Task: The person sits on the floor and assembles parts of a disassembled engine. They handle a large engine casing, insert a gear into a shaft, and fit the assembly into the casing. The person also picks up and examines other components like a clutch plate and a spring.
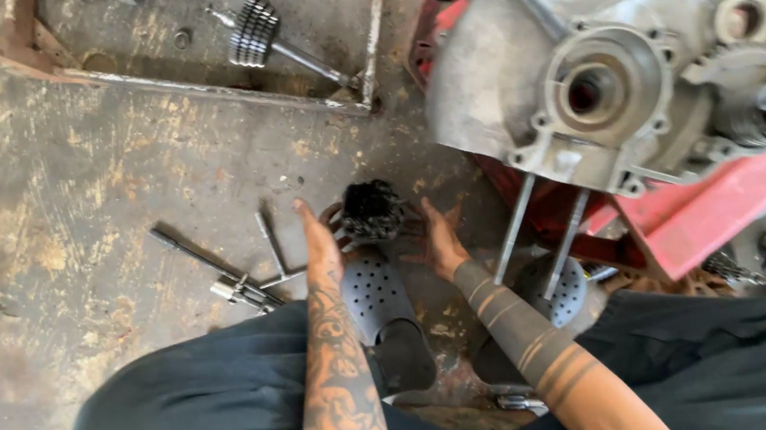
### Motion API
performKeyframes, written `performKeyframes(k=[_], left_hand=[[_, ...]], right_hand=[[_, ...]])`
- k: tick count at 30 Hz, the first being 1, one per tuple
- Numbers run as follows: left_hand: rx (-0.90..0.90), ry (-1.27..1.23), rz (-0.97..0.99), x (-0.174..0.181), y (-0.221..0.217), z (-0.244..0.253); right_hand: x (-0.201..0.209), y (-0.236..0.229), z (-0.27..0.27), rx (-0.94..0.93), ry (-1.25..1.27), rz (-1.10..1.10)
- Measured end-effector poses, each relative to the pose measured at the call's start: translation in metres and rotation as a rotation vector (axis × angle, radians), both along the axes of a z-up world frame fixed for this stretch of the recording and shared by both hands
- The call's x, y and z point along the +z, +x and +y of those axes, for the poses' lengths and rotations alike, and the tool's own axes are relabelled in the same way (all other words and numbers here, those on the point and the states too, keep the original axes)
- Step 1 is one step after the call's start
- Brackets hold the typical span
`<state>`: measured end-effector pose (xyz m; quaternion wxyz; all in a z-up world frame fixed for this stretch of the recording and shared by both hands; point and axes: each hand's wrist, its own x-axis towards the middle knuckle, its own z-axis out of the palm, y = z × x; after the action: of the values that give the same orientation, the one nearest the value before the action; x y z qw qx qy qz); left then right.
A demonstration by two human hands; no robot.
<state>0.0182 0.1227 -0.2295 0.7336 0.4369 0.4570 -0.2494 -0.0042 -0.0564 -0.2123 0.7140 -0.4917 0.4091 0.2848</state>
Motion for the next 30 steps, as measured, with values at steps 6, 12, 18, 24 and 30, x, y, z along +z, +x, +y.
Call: performKeyframes(k=[6, 12, 18, 24, 30], left_hand=[[-0.056, 0.248, -0.101, -0.122, 0.023, 0.028], [0.058, 0.315, -0.09, 0.042, 0.073, 0.057], [0.524, 0.109, -0.184, -0.006, 0.083, 0.166], [0.938, 0.606, -0.059, -0.014, 0.072, 0.152], [0.692, 0.808, -0.586, 0.024, 0.102, 0.122]], right_hand=[[0.028, 0.035, 0.052, -0.09, -0.062, -0.099], [-0.037, 0.073, 0.108, -0.152, 0.037, -0.151], [-0.112, 0.092, 0.206, -0.019, 0.347, -0.241], [-0.105, 0.057, 0.242, 0.171, 0.261, -0.332], [-0.055, -0.017, 0.125, 0.753, -0.312, -0.717]])
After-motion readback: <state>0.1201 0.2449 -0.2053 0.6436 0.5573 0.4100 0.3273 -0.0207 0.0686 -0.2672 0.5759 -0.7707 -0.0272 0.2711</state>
